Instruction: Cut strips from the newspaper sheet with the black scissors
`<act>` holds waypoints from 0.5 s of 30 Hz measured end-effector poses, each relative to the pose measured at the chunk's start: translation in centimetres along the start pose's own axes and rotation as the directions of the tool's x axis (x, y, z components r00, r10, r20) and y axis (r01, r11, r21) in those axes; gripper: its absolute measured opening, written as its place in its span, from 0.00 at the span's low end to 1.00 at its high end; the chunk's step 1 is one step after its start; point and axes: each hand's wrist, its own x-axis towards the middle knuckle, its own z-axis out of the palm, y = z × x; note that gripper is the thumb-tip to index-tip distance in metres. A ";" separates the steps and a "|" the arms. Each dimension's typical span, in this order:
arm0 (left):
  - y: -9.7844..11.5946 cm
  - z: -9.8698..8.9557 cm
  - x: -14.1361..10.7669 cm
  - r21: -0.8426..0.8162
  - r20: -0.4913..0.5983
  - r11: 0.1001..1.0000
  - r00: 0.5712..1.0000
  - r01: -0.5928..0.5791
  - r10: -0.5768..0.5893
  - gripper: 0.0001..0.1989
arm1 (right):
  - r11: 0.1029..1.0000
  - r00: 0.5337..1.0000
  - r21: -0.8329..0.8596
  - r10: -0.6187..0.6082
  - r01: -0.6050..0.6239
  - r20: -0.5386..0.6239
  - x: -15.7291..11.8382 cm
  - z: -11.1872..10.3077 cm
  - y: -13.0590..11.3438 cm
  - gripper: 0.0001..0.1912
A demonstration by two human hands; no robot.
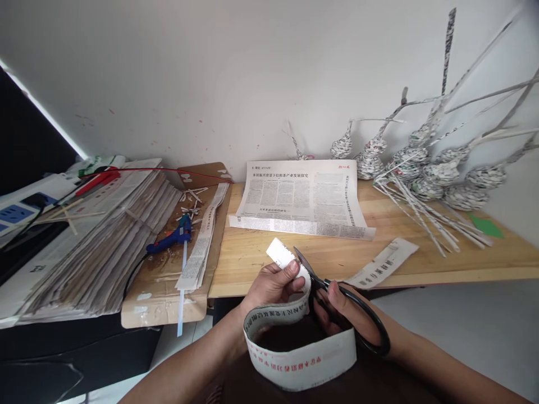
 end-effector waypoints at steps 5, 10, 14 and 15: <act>0.6 0.5 -0.1 -0.043 -0.018 0.998 0.999 -0.051 0.050 0.26 | 0.988 1.000 -0.153 -0.020 0.019 -0.005 -0.2 -0.6 -0.5 0.36; 1.1 0.9 -0.4 -0.053 -0.030 0.994 0.996 -0.091 0.089 0.21 | 0.989 0.999 -0.142 -0.032 0.033 0.007 -0.2 -0.6 -0.1 0.35; 1.5 1.2 -0.5 -0.084 -0.065 0.985 0.988 -0.147 0.142 0.19 | 0.997 1.000 -0.069 -0.029 0.029 0.011 -0.1 -0.8 1.2 0.33; 1.6 1.2 -0.5 -0.090 -0.072 0.984 0.986 -0.156 0.150 0.19 | 0.998 0.999 -0.054 -0.030 0.031 0.016 -0.1 -0.8 1.4 0.32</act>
